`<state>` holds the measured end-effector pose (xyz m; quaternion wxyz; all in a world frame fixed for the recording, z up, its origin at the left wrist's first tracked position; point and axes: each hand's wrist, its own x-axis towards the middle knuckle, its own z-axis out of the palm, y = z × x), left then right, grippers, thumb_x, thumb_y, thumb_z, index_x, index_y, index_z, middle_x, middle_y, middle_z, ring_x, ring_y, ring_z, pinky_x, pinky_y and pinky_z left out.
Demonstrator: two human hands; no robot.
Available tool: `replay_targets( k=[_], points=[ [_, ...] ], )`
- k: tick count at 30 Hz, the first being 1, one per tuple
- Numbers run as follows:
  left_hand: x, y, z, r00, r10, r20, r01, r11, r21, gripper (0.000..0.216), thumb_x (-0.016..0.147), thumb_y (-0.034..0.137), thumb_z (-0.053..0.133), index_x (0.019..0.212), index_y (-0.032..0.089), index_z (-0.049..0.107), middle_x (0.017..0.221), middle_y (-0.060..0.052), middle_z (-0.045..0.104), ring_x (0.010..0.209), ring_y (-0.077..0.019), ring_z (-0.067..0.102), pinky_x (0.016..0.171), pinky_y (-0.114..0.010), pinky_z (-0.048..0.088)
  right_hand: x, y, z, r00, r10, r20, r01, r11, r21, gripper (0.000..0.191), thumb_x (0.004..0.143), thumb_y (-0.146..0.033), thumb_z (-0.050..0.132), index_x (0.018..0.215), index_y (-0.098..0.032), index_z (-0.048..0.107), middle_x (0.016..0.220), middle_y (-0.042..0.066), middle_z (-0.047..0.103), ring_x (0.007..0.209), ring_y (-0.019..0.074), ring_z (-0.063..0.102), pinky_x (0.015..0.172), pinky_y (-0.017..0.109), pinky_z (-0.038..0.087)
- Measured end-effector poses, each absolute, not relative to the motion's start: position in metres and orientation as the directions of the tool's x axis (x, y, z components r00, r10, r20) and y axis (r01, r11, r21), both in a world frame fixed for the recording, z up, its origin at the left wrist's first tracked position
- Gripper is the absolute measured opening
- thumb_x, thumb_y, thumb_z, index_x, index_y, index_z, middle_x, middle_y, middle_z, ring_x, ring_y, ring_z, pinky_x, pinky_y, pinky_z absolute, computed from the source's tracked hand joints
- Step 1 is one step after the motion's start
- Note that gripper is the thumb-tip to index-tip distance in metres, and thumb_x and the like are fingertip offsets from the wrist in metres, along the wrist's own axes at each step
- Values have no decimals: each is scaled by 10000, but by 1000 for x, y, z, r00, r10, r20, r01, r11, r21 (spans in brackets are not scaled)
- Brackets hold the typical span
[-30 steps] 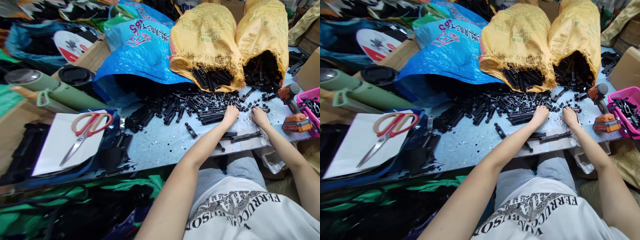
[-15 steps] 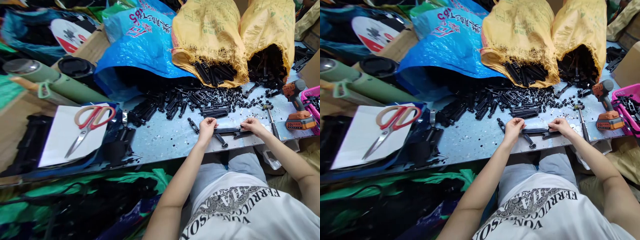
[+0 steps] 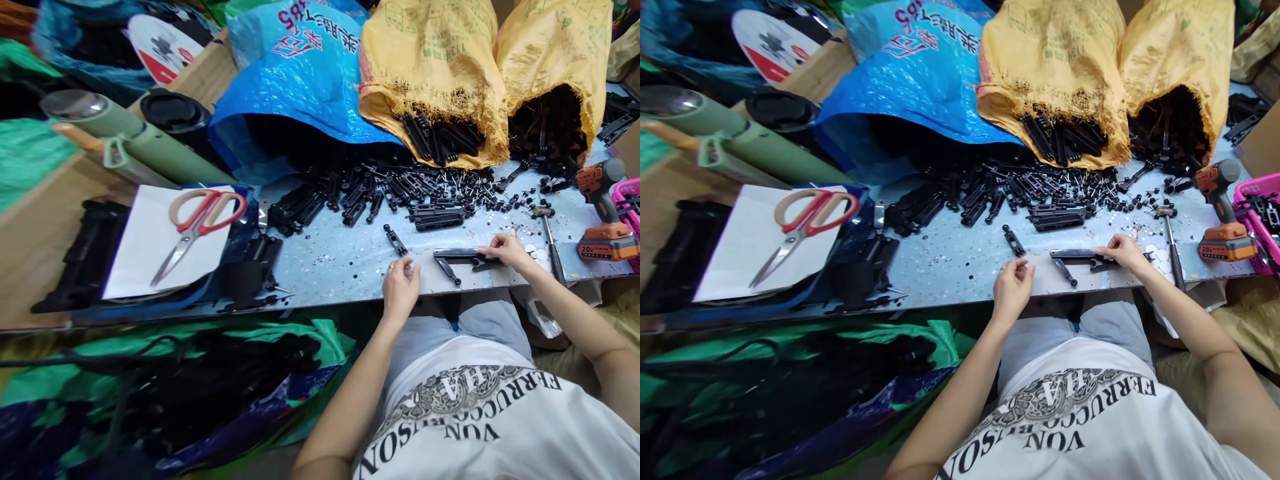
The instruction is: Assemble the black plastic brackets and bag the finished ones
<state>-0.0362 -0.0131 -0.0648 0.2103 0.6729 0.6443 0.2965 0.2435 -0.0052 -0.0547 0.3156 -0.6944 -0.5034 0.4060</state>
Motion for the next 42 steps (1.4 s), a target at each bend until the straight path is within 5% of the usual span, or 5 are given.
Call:
replay_targets(
  k=[8, 16, 28, 35, 42],
  points=[
    [10, 84, -31, 140, 968, 207, 862, -222, 456, 216, 872, 244, 473, 1004, 142, 611, 1038, -117, 602, 1021, -240, 537, 923, -342, 420, 239, -8, -62, 203, 946, -251, 356, -310, -881, 540, 478, -646, 743, 591, -173, 508, 501, -49, 460, 443, 66, 332, 426, 217, 240],
    [90, 177, -27, 235, 971, -43, 933, -214, 289, 276, 830, 137, 502, 1076, 83, 615, 1162, -202, 569, 1120, -291, 501, 875, -369, 452, 236, -8, -70, 269, 945, -187, 341, -275, -899, 516, 484, -627, 751, 587, -175, 522, 496, -40, 464, 463, 81, 358, 432, 219, 254],
    [78, 190, -22, 237, 971, 23, 927, -233, 295, 275, 841, 55, 427, 1039, 76, 616, 1068, -184, 637, 1027, -242, 593, 857, -321, 447, 232, -9, -68, 248, 956, -159, 353, -242, -904, 510, 532, -645, 713, 600, -178, 520, 535, -17, 510, 493, 98, 402, 459, 228, 302],
    [8, 136, -44, 176, 963, 203, 814, -258, 521, 174, 864, 174, 451, 944, 160, 605, 934, -68, 661, 891, -178, 604, 825, -270, 441, 233, -14, -67, 280, 949, -147, 357, -245, -901, 479, 536, -599, 743, 599, -174, 529, 554, -18, 512, 516, 102, 414, 500, 233, 316],
    [20, 126, -44, 256, 950, 179, 837, -310, 451, 219, 871, 242, 484, 1023, 156, 615, 1039, -90, 624, 971, -198, 575, 876, -292, 442, 231, -15, -68, 289, 950, -117, 378, -226, -898, 504, 535, -642, 714, 597, -180, 523, 542, -22, 504, 496, 103, 411, 487, 238, 319]
  ],
)
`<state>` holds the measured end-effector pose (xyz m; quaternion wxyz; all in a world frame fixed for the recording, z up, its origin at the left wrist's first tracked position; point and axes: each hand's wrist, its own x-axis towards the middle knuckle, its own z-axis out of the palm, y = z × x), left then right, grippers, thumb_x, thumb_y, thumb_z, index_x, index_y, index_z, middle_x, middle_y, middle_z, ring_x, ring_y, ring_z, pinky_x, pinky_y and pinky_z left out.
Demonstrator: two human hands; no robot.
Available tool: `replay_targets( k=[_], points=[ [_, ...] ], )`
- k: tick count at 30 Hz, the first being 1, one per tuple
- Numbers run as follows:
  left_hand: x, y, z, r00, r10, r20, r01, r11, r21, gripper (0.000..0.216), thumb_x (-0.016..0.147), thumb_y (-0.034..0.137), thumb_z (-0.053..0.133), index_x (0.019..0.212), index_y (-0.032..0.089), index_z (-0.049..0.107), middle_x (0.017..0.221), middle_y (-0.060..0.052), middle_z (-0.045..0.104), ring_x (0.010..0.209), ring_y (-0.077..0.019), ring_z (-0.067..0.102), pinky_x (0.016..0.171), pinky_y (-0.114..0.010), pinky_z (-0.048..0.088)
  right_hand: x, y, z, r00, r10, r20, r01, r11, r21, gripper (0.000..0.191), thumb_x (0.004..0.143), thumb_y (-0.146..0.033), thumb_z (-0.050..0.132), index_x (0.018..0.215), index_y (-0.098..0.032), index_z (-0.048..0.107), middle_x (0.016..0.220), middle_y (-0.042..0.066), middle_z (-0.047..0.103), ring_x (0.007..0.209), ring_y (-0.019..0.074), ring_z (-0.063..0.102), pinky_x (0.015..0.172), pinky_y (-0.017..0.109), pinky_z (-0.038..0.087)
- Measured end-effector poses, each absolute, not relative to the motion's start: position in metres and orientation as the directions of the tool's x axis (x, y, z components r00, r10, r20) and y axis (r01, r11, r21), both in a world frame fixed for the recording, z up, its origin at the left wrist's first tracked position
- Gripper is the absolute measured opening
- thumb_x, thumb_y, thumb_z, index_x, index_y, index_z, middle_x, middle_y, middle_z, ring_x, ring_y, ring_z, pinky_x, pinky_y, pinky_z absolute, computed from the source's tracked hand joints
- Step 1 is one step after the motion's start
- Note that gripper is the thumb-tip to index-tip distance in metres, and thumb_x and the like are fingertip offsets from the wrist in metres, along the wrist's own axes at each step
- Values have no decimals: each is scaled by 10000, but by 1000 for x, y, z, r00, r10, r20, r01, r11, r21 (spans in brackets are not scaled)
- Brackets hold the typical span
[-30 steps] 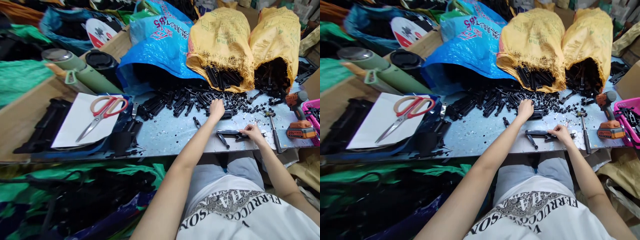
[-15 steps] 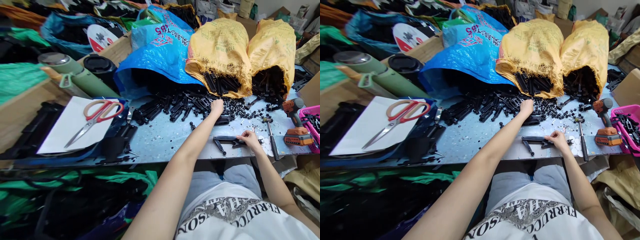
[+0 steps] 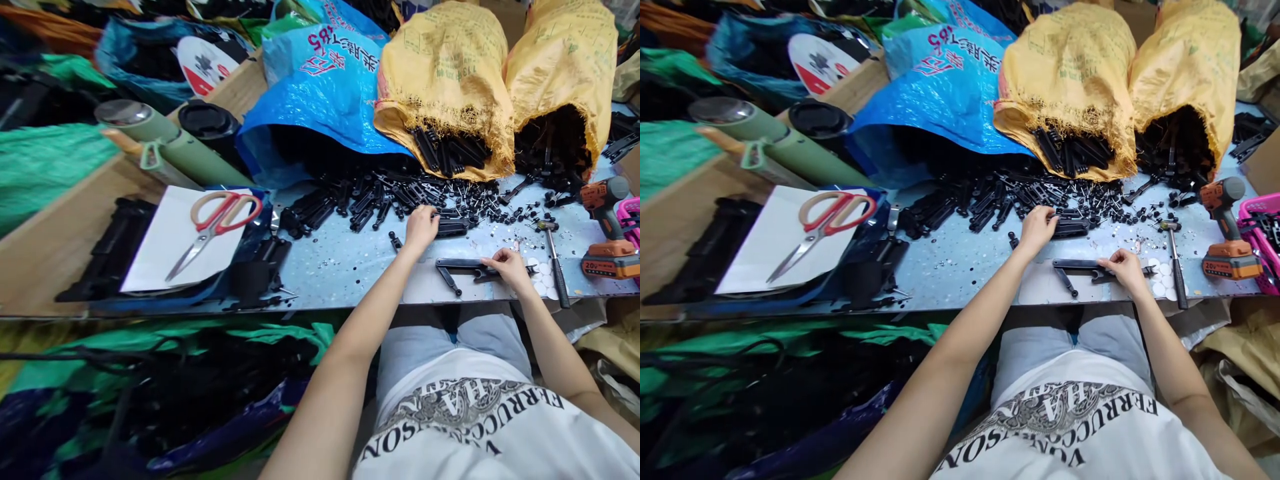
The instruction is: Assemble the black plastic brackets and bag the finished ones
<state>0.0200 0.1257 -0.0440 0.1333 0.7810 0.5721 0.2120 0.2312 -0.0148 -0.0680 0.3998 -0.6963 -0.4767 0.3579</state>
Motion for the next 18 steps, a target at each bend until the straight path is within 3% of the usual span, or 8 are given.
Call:
replay_targets(
  k=[3, 8, 18],
  points=[
    [60, 141, -31, 387, 917, 102, 845, -397, 358, 259, 860, 257, 511, 1068, 148, 620, 1082, -109, 622, 1055, -229, 546, 922, -321, 431, 231, -15, -68, 294, 949, -112, 389, -226, -893, 495, 537, -632, 719, 592, -179, 528, 541, -22, 509, 495, 102, 411, 488, 238, 316],
    [109, 166, -21, 454, 884, -112, 873, -415, 257, 251, 776, 68, 536, 988, 77, 672, 1039, -184, 644, 1041, -263, 579, 896, -343, 455, 231, -14, -67, 291, 951, -108, 385, -219, -897, 489, 559, -634, 704, 593, -182, 522, 544, -11, 514, 502, 108, 415, 485, 240, 318],
    [80, 174, -23, 347, 933, -94, 912, -312, 267, 273, 777, -18, 459, 962, 21, 656, 1040, -238, 623, 996, -273, 606, 876, -372, 461, 230, -16, -66, 298, 947, -117, 397, -235, -887, 487, 554, -627, 714, 590, -179, 525, 550, -20, 513, 505, 104, 414, 485, 233, 297]
  ],
)
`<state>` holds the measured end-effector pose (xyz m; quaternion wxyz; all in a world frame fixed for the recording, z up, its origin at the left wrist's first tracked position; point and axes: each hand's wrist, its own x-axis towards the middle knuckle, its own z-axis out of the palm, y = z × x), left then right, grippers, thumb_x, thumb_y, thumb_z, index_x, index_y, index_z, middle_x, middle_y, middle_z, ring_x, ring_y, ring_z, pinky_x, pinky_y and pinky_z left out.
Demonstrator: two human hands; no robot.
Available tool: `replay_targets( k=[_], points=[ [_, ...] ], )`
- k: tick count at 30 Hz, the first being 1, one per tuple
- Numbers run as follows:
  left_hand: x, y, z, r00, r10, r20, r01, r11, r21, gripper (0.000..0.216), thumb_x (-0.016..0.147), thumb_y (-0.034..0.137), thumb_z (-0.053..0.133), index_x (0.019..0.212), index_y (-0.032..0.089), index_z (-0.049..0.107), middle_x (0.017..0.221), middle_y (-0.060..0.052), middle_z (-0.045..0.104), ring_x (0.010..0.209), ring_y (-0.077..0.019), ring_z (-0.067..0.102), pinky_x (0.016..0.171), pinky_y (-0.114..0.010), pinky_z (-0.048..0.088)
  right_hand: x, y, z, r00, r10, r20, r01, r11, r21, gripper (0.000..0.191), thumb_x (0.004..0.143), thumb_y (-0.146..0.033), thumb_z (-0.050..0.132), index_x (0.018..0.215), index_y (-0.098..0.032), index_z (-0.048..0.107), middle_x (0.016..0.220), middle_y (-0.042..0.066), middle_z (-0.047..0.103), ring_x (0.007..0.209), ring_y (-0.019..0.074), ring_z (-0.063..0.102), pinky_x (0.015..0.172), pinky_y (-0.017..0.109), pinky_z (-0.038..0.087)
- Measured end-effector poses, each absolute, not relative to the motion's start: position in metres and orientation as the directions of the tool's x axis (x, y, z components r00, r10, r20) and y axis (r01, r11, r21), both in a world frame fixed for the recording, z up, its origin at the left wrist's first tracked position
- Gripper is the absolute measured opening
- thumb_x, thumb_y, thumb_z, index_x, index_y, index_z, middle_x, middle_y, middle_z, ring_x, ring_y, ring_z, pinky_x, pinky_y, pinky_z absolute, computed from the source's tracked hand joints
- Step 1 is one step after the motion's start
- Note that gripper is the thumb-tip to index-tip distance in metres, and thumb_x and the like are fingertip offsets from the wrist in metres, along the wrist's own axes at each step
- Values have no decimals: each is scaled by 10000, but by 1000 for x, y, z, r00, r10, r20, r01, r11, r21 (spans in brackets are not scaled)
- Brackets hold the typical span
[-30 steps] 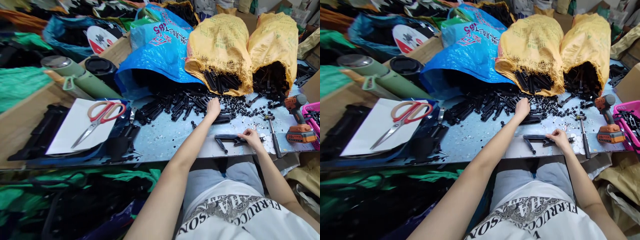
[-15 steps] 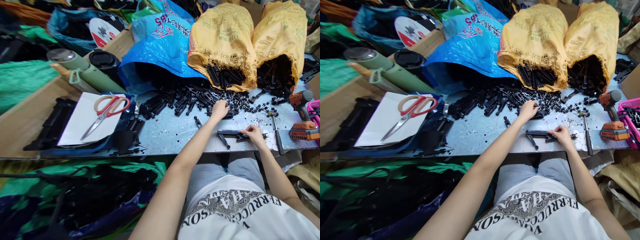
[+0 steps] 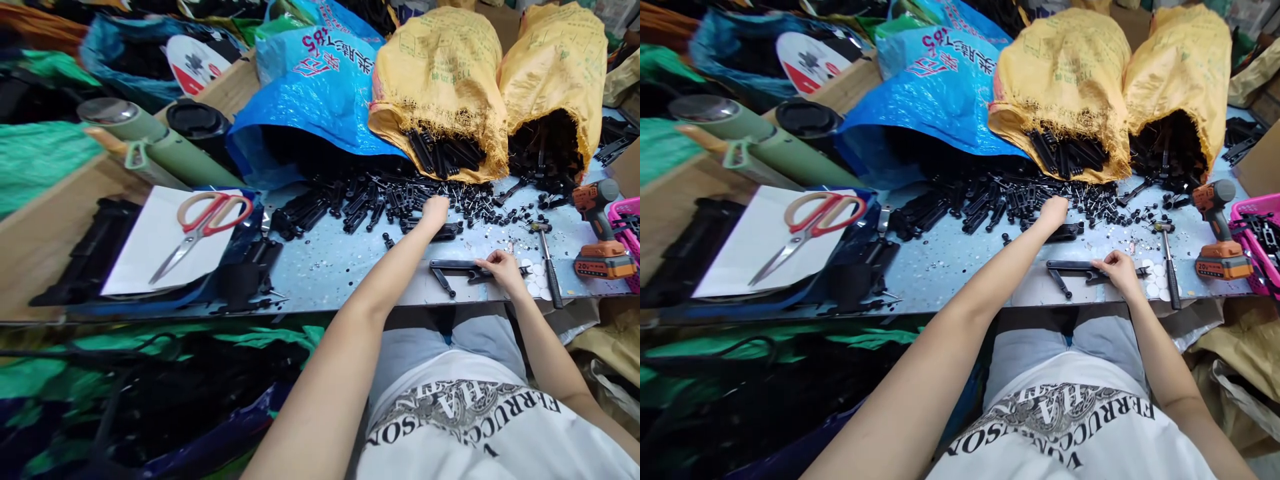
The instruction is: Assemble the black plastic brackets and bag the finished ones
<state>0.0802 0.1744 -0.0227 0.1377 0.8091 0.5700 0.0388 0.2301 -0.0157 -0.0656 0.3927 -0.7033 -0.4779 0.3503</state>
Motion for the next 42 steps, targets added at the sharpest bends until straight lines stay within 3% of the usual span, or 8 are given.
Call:
replay_targets(
  k=[2, 5, 8, 14, 26, 33, 37, 42],
  points=[
    [62, 166, -20, 312, 950, -23, 901, -289, 323, 252, 804, 27, 456, 965, 53, 650, 1066, -211, 616, 995, -249, 599, 872, -346, 460, 229, -16, -64, 303, 946, -117, 393, -236, -889, 494, 554, -633, 709, 586, -177, 523, 548, -20, 509, 505, 103, 411, 482, 232, 293],
    [29, 137, -23, 223, 974, 29, 701, -181, 690, 160, 837, 172, 506, 882, 114, 648, 877, -110, 657, 807, -174, 618, 745, -275, 487, 228, -18, -63, 309, 944, -114, 377, -231, -897, 500, 543, -635, 713, 588, -174, 525, 546, -22, 508, 506, 102, 408, 484, 231, 297],
    [-3, 95, -32, 180, 963, -200, 296, 141, 945, 193, 814, 303, 562, 804, 119, 620, 623, -27, 591, 516, -97, 524, 502, -208, 422, 228, -18, -63, 308, 944, -114, 378, -232, -896, 491, 545, -622, 720, 592, -171, 530, 548, -23, 508, 513, 101, 410, 493, 228, 308],
    [-14, 44, -46, 42, 956, -291, -16, 292, 956, 321, 641, 402, 725, 706, 122, 583, 507, 42, 503, 415, -47, 425, 407, -165, 306, 230, -18, -62, 300, 947, -113, 405, -234, -884, 475, 571, -608, 716, 601, -169, 537, 553, -21, 507, 522, 103, 413, 494, 225, 306],
    [-7, 38, -48, 64, 981, -183, 102, 176, 979, 253, 695, 380, 653, 754, 135, 627, 563, 20, 560, 447, -78, 467, 470, -209, 383, 235, -19, -61, 222, 969, -110, 482, -207, -851, 485, 621, -639, 663, 622, -171, 539, 552, -23, 507, 500, 101, 404, 479, 228, 302],
    [5, 35, -47, 102, 993, -67, 297, 34, 954, 214, 727, 353, 626, 777, 148, 662, 664, -22, 636, 606, -131, 563, 586, -239, 436, 223, -25, -29, 374, 899, 227, 532, -7, -847, 352, 751, -524, 616, 797, -178, 573, 804, 29, 601, 645, 125, 515, 591, 255, 415],
    [11, 31, -51, 121, 990, -69, 312, 28, 950, 164, 697, 304, 664, 759, 152, 670, 639, -10, 629, 607, -134, 566, 614, -245, 429, 194, -21, -19, 228, 939, 259, 494, 118, -862, 281, 801, -466, 585, 757, -189, 571, 722, 15, 586, 627, 127, 526, 565, 252, 428],
    [-2, 35, -59, 60, 964, -258, 76, 253, 964, 268, 753, 367, 612, 619, 135, 612, 444, 40, 469, 421, -77, 413, 463, -213, 338, 167, -12, -26, 27, 961, 276, 449, 235, -862, 239, 818, -423, 575, 743, -196, 570, 703, 7, 585, 595, 118, 524, 563, 252, 436]
  ],
)
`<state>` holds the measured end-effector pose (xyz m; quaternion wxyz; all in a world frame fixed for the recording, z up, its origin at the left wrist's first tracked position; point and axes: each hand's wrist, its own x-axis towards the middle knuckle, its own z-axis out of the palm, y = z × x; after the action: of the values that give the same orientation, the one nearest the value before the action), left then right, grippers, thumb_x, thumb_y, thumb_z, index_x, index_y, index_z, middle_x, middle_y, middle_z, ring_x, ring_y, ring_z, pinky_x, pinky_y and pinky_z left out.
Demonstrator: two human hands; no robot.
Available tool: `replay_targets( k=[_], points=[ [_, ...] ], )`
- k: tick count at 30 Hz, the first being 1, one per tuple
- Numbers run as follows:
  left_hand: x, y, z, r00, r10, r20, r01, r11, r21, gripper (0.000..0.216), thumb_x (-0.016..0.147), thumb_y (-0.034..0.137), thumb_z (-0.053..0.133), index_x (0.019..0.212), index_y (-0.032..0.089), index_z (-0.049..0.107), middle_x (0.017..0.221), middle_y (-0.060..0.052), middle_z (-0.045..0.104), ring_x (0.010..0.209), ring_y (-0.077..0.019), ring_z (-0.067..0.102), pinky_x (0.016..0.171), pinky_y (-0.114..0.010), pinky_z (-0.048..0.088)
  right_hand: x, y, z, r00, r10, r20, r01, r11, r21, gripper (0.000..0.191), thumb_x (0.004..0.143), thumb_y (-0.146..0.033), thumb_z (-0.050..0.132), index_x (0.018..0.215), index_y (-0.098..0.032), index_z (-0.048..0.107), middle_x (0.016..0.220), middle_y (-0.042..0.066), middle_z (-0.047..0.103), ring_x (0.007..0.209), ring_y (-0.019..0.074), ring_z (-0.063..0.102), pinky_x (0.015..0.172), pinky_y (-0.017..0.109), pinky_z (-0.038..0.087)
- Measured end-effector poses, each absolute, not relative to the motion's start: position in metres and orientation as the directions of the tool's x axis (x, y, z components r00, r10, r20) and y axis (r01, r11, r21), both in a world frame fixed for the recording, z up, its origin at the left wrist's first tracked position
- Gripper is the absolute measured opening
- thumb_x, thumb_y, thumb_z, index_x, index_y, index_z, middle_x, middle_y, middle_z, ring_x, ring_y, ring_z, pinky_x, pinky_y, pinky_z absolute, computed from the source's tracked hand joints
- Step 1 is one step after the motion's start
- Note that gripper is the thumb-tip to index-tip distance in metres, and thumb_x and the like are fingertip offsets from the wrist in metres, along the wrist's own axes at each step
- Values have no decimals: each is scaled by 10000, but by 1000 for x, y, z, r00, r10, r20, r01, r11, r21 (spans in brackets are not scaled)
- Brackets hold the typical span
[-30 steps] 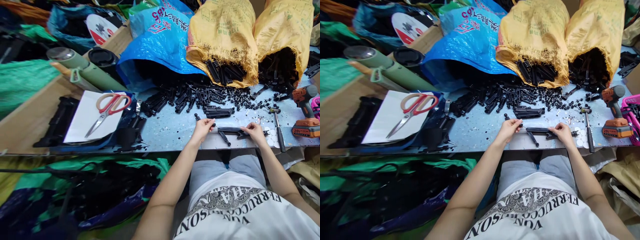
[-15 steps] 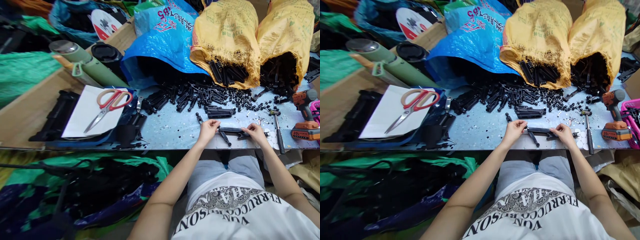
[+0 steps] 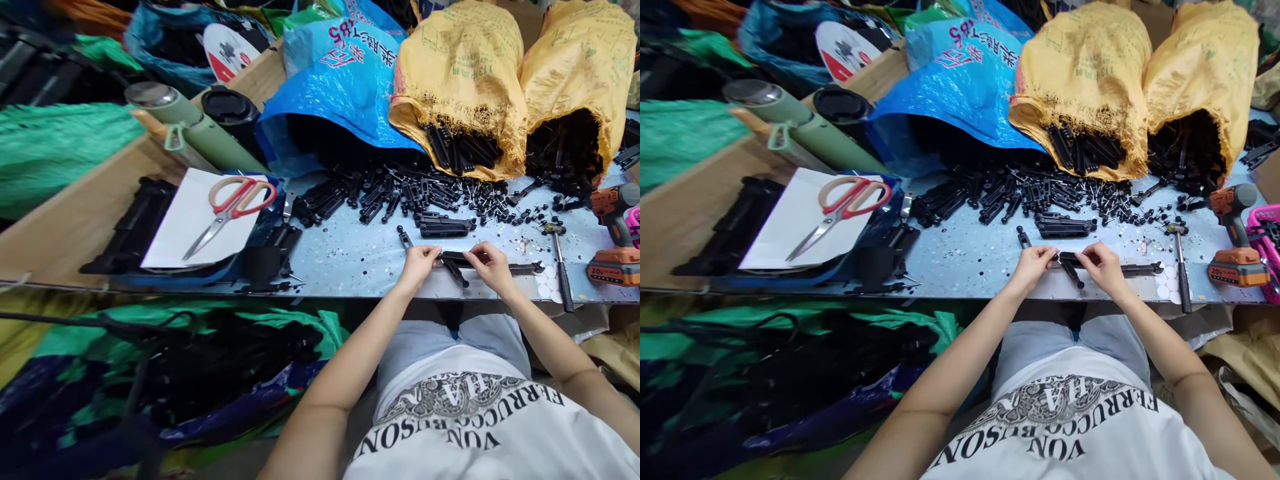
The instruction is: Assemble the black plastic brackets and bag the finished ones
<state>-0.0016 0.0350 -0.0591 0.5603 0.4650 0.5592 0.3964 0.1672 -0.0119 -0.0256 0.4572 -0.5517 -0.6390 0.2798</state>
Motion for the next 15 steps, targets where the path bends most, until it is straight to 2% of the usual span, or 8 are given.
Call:
replay_targets(
  k=[4, 8, 11, 15],
  points=[
    [-8, 37, -55, 22, 967, -254, -47, 255, 966, 319, 715, 441, 655, 680, 124, 627, 471, 44, 474, 411, -50, 379, 424, -187, 293, 162, -6, -29, 17, 963, 269, 439, 235, -867, 248, 819, -430, 570, 734, -198, 565, 711, 13, 594, 625, 128, 538, 594, 260, 451],
    [-4, 38, -50, 57, 964, -259, -64, 263, 963, 366, 703, 486, 660, 735, 122, 642, 512, 33, 509, 415, -48, 391, 421, -186, 298, 161, -4, -29, 13, 975, 223, 455, 193, -869, 282, 816, -473, 551, 743, -201, 574, 727, 24, 601, 646, 140, 544, 624, 275, 466],
    [1, 39, -53, 49, 974, -222, -14, 223, 975, 337, 730, 465, 633, 709, 128, 628, 523, 32, 513, 422, -56, 408, 432, -196, 314, 162, -4, -31, -6, 983, 185, 482, 165, -861, 311, 820, -499, 529, 749, -202, 591, 750, 37, 609, 662, 149, 549, 635, 286, 471],
    [5, 40, -55, 40, 994, -100, 174, 92, 980, 269, 784, 395, 578, 735, 139, 643, 556, 15, 555, 486, -94, 487, 502, -220, 383, 163, -4, -36, -37, 981, 189, 530, 179, -829, 328, 841, -504, 502, 779, -201, 611, 762, 40, 613, 668, 151, 550, 642, 287, 476]
  ],
)
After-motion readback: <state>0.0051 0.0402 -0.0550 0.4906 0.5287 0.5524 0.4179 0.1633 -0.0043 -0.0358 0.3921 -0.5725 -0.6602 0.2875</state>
